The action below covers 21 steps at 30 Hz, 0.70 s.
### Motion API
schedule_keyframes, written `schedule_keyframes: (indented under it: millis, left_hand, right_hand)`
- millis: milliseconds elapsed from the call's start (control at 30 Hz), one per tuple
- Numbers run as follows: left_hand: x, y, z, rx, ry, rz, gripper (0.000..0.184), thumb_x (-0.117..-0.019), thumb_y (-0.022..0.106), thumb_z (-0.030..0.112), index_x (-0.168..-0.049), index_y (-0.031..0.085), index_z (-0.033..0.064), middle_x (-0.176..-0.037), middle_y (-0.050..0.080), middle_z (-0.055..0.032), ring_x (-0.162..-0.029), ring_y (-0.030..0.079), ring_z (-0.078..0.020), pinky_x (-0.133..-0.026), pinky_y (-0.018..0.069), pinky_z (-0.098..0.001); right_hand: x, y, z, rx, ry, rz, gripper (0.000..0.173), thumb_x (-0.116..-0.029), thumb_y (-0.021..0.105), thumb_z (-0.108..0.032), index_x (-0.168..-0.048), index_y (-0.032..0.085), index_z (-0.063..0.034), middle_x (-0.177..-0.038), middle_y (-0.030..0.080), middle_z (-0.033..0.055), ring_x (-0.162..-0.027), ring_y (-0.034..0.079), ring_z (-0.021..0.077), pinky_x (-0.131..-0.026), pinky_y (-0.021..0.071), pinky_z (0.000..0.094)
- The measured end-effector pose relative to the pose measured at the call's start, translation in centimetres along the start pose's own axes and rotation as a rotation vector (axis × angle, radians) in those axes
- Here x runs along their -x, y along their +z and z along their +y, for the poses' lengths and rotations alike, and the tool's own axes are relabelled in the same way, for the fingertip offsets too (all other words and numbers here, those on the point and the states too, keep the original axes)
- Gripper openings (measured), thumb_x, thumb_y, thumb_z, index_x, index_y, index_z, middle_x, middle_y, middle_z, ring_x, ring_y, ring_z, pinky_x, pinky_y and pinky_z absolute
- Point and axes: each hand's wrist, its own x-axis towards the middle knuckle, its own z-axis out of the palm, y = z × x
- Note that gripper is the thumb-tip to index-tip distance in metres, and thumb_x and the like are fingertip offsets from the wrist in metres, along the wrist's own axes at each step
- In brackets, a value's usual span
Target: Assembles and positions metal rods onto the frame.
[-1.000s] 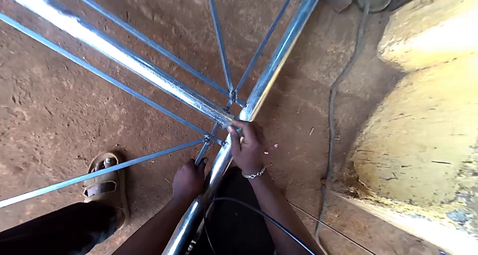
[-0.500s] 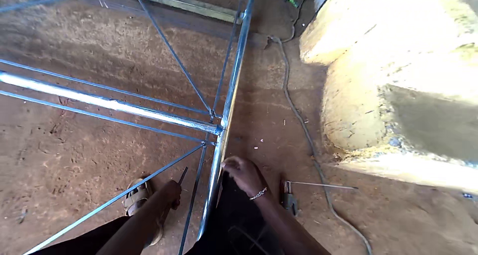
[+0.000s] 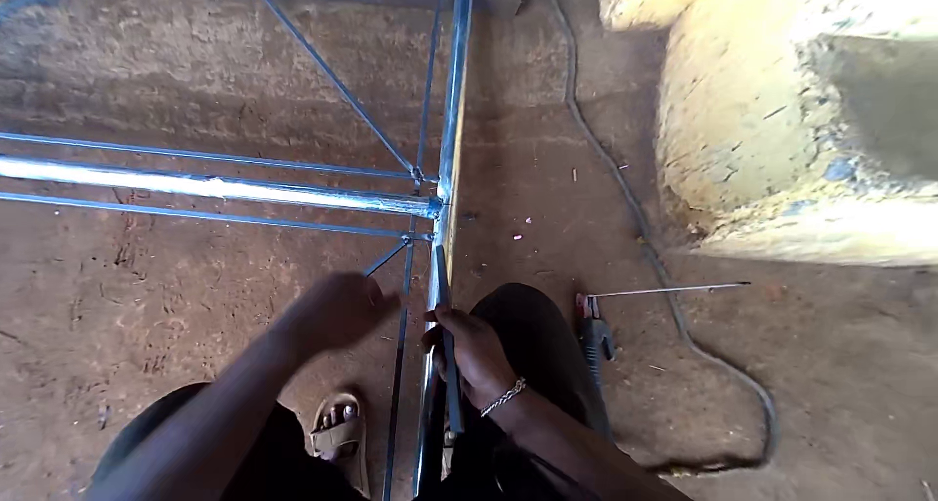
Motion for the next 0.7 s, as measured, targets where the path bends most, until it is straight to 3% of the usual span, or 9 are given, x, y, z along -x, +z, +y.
schedule_keyframes:
  millis: [33,133,200,267,433,533,633,700]
  left_hand:
    - [-2.6,-1.2,-1.2,0.029,-0.024,0.063,0.052,-0.1075,0.049,0.048,-0.108,0.072,0.0013,-0.100,0.072,-0.0180,-0.095,0.070,-0.0352,-0.088,0.0537,-0.0611]
    - [-9.7,-3.6,-4.1,0.196,-0.071,0.227,0.054,-0.1074,0.050,0.047,-0.113,0.070,-0.0034,-0.112,0.071,-0.0222,-0.109,0.067,-0.0400,-0.098,0.0471,-0.0659]
    - [-13.6,-3.3,-5.7,0.333,-0.059,0.330,0.051,-0.1061,0.054,0.045,-0.114,0.070,-0.0027,-0.115,0.072,-0.0216,-0.112,0.067,-0.0395,-0.101,0.0466,-0.0649]
    - [-16.3,-2.5,-6.1,0.329,-0.074,0.364,0.048,-0.1051,0.055,0.043,-0.114,0.072,-0.0009,-0.114,0.071,-0.0231,-0.112,0.066,-0.0418,-0.099,0.0460,-0.0675]
    - [-19.9,-1.3,-3.9,0.145,-0.138,0.343,0.042,-0.1061,0.049,0.041,-0.119,0.073,0.0090,-0.119,0.070,-0.0212,-0.117,0.064,-0.0429,-0.097,0.0466,-0.0695]
    - [-22.4,-0.8,-4.5,0.121,-0.080,0.277,0.044,-0.1072,0.047,0.043,-0.114,0.074,0.0087,-0.118,0.071,-0.0199,-0.119,0.063,-0.0417,-0.100,0.0427,-0.0706]
    - [-24.0,-0.7,-4.6,0.161,-0.024,0.133,0.050,-0.1072,0.046,0.047,-0.112,0.075,0.0071,-0.123,0.070,-0.0175,-0.126,0.058,-0.0381,-0.109,0.0298,-0.0729]
    - [-24.0,-1.1,-3.7,0.322,-0.030,0.083,0.048,-0.1057,0.054,0.045,-0.118,0.072,0.0018,-0.127,0.068,-0.0196,-0.127,0.058,-0.0361,-0.109,0.0348,-0.0672]
  right_hand:
    - [-0.4,-0.2,-0.3,0.002,0.016,0.044,0.042,-0.1126,0.042,-0.034,-0.114,0.066,-0.0004,-0.070,0.064,0.0072,-0.052,0.055,0.0118,-0.050,0.0472,0.0250]
    - [-1.9,0.0,-1.2,0.000,0.017,0.125,0.042,-0.1113,0.045,-0.036,-0.101,0.068,-0.0034,-0.066,0.055,0.0029,-0.048,0.046,0.0095,-0.045,0.0389,0.0223]
    - [-2.9,0.4,-1.5,-0.058,0.014,0.088,0.042,-0.1112,0.043,-0.039,-0.106,0.068,-0.0055,-0.063,0.045,-0.0008,-0.046,0.040,0.0081,-0.042,0.0357,0.0217]
    - [-4.2,0.7,-1.5,-0.121,0.016,0.048,0.044,-0.1110,0.042,-0.042,-0.115,0.066,-0.0058,-0.062,0.045,-0.0016,-0.045,0.039,0.0071,-0.041,0.0346,0.0211]
    - [-6.9,2.0,-2.7,-0.160,0.071,0.081,0.039,-0.1102,0.045,-0.042,-0.112,0.061,-0.0068,-0.065,0.050,0.0000,-0.047,0.045,0.0083,-0.041,0.0400,0.0227]
    - [-7.5,2.6,-3.1,-0.233,0.044,0.108,0.032,-0.1103,0.047,-0.038,-0.111,0.058,-0.0077,-0.064,0.052,0.0011,-0.047,0.048,0.0083,-0.041,0.0408,0.0219]
    - [-8.2,3.6,-3.6,-0.291,0.032,0.165,0.029,-0.1104,0.047,-0.035,-0.114,0.058,-0.0085,-0.067,0.052,0.0020,-0.048,0.048,0.0091,-0.043,0.0410,0.0223]
    - [-8.6,4.3,-4.0,-0.310,0.021,0.198,0.026,-0.1107,0.047,-0.031,-0.115,0.058,-0.0076,-0.068,0.055,0.0029,-0.049,0.051,0.0094,-0.043,0.0427,0.0225]
